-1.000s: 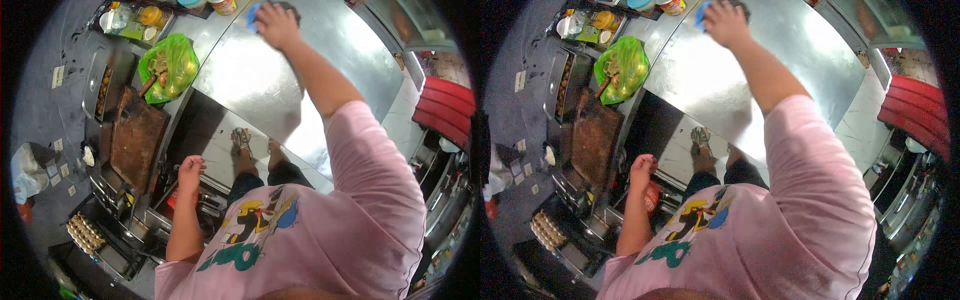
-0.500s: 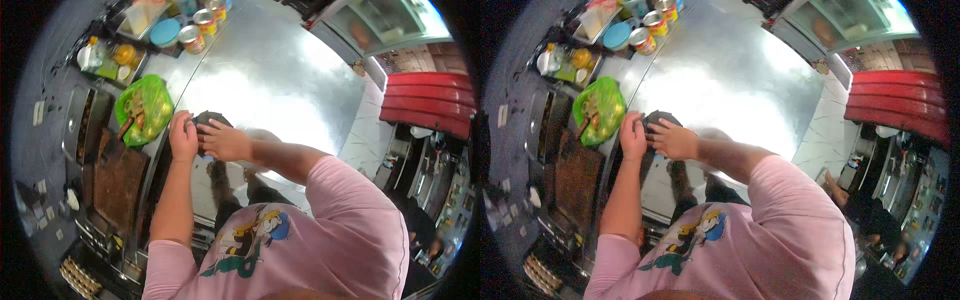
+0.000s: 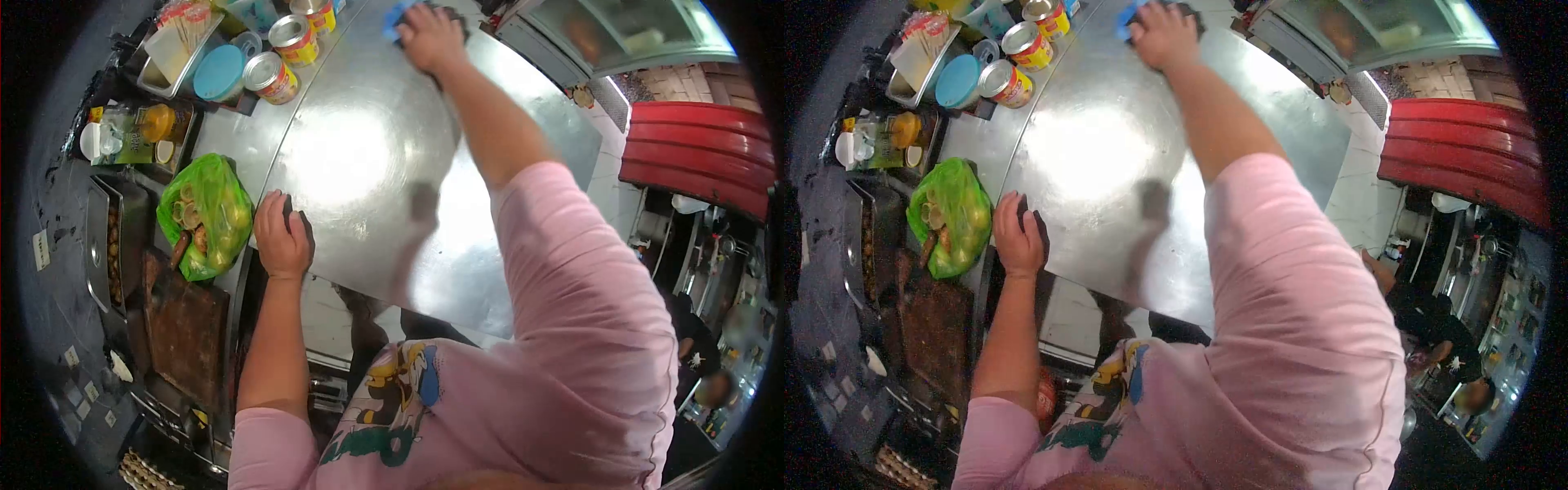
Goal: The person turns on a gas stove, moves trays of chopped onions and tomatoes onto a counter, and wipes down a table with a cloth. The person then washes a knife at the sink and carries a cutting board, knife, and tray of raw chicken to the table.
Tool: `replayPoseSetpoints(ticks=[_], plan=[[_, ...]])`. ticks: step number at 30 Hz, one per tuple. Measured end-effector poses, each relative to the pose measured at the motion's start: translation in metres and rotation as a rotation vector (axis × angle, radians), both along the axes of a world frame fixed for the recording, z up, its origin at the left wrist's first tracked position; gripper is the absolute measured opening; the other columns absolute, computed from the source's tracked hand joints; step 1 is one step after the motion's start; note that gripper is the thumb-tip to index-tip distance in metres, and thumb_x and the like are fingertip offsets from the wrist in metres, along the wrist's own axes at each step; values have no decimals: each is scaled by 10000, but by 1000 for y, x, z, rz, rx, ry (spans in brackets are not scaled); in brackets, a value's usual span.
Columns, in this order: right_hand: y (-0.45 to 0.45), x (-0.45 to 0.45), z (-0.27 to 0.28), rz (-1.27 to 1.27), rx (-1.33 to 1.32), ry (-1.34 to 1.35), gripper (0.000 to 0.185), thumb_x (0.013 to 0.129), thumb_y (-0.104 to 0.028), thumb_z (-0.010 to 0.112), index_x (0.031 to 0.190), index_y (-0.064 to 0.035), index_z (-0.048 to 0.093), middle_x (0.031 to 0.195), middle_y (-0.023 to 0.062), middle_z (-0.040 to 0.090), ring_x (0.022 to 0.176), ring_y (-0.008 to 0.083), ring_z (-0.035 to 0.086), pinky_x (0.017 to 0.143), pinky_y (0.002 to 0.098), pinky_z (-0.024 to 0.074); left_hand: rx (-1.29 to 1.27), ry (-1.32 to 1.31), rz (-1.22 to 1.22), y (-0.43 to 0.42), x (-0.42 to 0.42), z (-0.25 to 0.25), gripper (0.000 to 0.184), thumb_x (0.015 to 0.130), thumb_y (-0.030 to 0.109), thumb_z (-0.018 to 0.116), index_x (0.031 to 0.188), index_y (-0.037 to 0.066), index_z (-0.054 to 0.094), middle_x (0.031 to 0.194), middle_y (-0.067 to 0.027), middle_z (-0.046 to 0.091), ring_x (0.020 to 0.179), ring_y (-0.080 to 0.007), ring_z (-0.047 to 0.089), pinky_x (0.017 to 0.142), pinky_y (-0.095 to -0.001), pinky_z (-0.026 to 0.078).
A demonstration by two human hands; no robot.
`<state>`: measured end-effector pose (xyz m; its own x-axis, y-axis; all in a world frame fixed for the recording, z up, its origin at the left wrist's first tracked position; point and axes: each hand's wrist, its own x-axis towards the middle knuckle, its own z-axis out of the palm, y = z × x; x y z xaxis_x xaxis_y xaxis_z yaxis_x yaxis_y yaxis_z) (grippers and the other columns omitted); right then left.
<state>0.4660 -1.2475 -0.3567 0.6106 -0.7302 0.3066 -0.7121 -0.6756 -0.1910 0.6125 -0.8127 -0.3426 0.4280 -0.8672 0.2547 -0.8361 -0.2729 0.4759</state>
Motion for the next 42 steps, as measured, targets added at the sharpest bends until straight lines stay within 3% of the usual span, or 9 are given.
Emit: replayPoseSetpoints(ticks=[4,5,8,12,17,22,30,37,42], plan=[[34,2,-3,-223,-64,20,559,1021,-413,460,1476,-93,514,1581,156,427,1492,375,321,1210,580,226,11,-23,10,2,1,0,342,1010,187,512,1270,-21,591,1342,-233,591,1263,-435,535,1114,-501,394],[57,8,-12,-191,-215,-31,462,970,-351,572,1378,-135,562,1506,106,498,1335,408,463,1086,641,353,13,-20,3,2,1,1,342,1010,187,512,1270,-21,591,1342,-233,591,1263,-435,535,1114,-501,394],[210,-3,13,99,51,94,522,943,-326,562,1383,-45,552,1495,182,489,1387,434,412,1122,677,294,-2,-6,8,0,3,-3,335,1012,190,508,1256,-21,598,1338,-235,592,1263,-435,536,1116,-505,392],[378,-99,50,646,474,183,570,1016,-347,529,1540,-143,436,1644,79,344,1525,326,281,1229,588,205,38,-36,-13,-1,0,-1,370,1014,207,496,1291,-17,595,1347,-232,586,1275,-434,526,1117,-514,386],[325,-174,26,886,567,147,585,1015,-376,564,1560,-254,389,1649,-29,336,1557,279,215,1252,570,202,103,-124,-40,-7,-1,3,395,979,189,537,1323,10,612,1347,-211,584,1279,-415,526,1095,-512,398],[164,-117,37,489,227,144,624,894,-291,696,1471,-181,486,1552,132,444,1427,413,399,1165,672,272,186,-165,-57,-4,-3,3,469,994,238,514,1420,50,573,1423,-214,544,1346,-421,480,1150,-517,348],[14,-82,34,-120,148,184,667,993,-475,461,1494,-36,477,1559,190,441,1470,388,346,1206,563,240,311,-260,-108,-9,-7,5,570,990,288,522,1527,105,470,1600,-159,405,1495,-395,324,1217,-541,236],[135,-60,2,-96,-125,21,633,940,-485,567,1451,-114,525,1534,163,452,1435,425,373,1144,673,278,379,-337,-195,-13,-5,11,597,1016,320,488,1567,109,400,1638,-155,345,1517,-416,275,1228,-582,200],[354,-61,37,169,201,25,654,972,-471,558,1483,-71,479,1519,162,473,1438,405,389,1176,616,278,361,-307,-222,-11,-3,12,609,1012,355,494,1571,127,407,1652,-124,336,1546,-385,229,1254,-548,146]])
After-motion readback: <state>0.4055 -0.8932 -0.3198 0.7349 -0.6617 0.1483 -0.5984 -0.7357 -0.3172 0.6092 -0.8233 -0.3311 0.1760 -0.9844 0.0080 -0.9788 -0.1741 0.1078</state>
